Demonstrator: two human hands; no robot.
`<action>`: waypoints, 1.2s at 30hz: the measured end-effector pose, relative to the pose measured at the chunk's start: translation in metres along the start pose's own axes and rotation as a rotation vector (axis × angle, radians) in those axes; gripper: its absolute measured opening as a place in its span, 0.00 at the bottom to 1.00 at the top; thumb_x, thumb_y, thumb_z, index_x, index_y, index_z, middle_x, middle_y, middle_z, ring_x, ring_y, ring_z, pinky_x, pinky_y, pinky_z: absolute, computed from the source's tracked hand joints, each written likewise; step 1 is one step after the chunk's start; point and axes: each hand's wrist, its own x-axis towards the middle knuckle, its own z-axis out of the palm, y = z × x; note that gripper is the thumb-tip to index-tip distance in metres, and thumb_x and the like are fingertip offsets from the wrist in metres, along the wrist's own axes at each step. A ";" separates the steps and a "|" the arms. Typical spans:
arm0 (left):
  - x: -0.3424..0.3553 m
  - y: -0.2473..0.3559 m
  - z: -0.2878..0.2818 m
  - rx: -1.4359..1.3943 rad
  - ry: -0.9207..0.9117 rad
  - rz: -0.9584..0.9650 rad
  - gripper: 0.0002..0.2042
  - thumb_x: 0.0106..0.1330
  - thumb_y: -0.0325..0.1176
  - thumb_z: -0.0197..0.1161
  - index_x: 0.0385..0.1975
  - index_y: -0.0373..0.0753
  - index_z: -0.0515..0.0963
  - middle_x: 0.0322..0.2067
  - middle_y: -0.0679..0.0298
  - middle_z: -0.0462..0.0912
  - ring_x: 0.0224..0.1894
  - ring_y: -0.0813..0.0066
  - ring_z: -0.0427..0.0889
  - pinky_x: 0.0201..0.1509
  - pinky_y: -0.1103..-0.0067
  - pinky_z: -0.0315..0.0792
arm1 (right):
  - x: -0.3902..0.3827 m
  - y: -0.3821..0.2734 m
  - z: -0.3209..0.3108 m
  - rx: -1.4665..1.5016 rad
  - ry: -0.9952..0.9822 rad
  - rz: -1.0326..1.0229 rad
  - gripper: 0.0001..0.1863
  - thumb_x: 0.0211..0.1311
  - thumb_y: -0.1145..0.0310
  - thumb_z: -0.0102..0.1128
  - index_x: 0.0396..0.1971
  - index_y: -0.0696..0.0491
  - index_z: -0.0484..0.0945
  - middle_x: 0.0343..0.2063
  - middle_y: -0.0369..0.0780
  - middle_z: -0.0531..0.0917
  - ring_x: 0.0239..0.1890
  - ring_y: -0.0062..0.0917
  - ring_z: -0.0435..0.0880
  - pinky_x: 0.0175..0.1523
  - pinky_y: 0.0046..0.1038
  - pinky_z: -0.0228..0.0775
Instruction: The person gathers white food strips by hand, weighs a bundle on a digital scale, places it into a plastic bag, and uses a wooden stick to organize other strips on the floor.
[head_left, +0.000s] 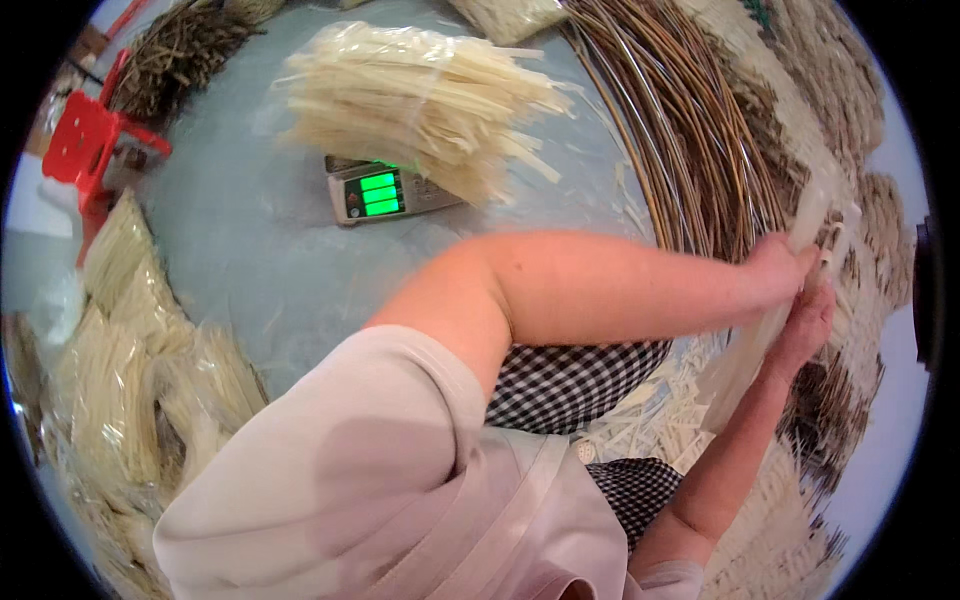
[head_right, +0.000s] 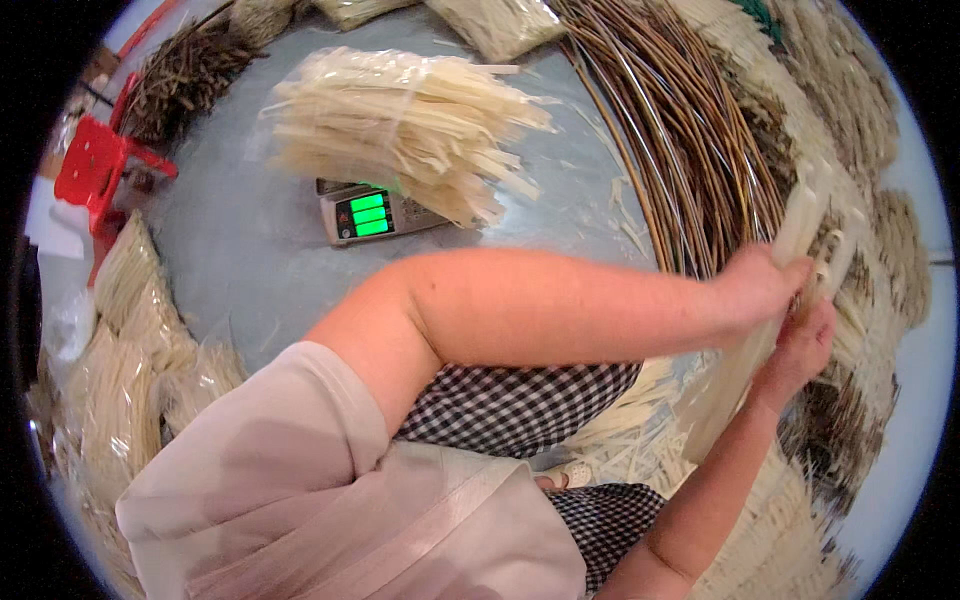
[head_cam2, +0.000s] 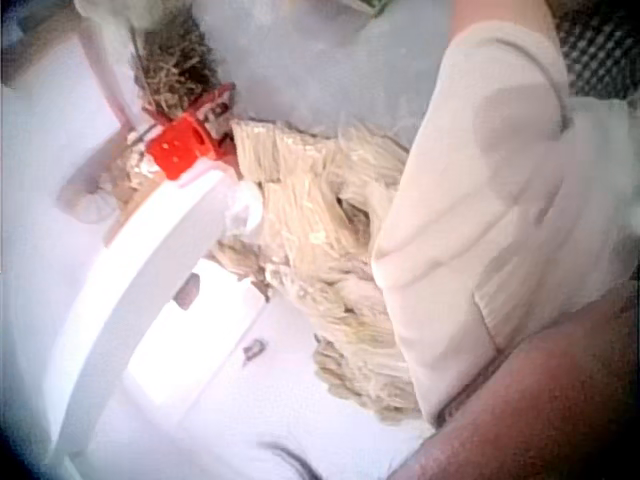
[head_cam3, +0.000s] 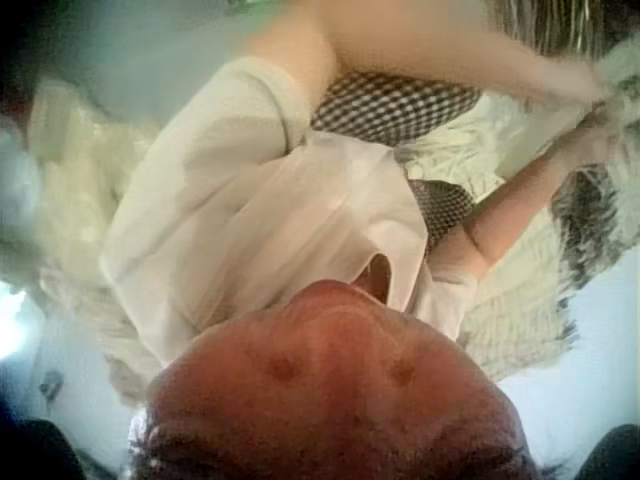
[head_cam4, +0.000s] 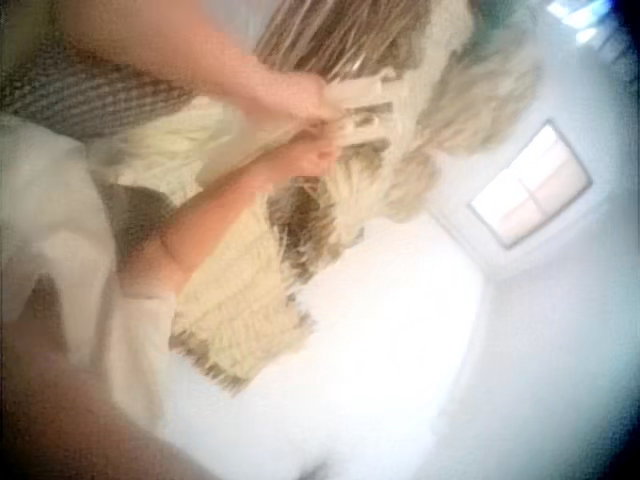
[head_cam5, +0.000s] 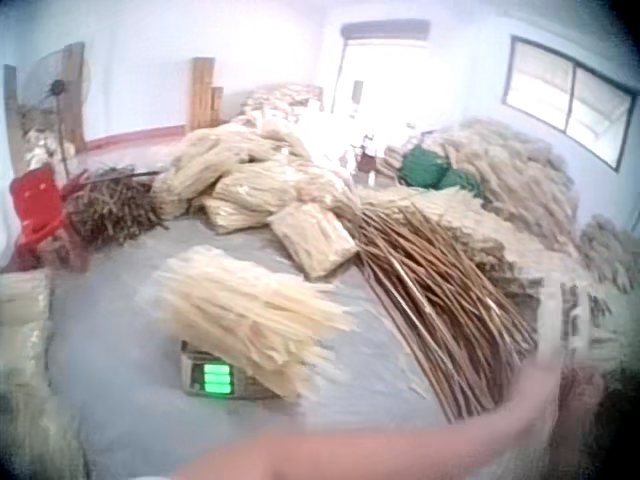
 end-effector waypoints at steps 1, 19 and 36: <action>-0.015 -0.003 0.002 -0.005 0.005 0.015 0.22 0.66 0.42 0.59 0.51 0.30 0.74 0.41 0.50 0.80 0.44 0.59 0.80 0.51 0.68 0.73 | -0.003 -0.006 0.001 -0.049 0.020 0.059 0.21 0.73 0.57 0.44 0.51 0.59 0.72 0.43 0.40 0.78 0.43 0.26 0.77 0.48 0.29 0.70; -0.021 0.061 -0.093 -0.071 0.213 0.185 0.12 0.63 0.39 0.66 0.38 0.37 0.79 0.30 0.66 0.81 0.30 0.80 0.76 0.36 0.80 0.72 | -0.054 0.081 0.019 -0.681 -0.170 0.108 0.14 0.70 0.61 0.50 0.38 0.58 0.74 0.24 0.33 0.74 0.25 0.21 0.73 0.34 0.26 0.66; -0.047 0.080 -0.088 -0.064 -0.060 0.131 0.23 0.64 0.43 0.65 0.53 0.35 0.72 0.46 0.61 0.79 0.46 0.73 0.79 0.48 0.75 0.75 | -0.052 -0.073 0.126 0.282 -0.243 -0.032 0.09 0.70 0.64 0.52 0.41 0.54 0.74 0.30 0.31 0.79 0.30 0.11 0.74 0.34 0.20 0.69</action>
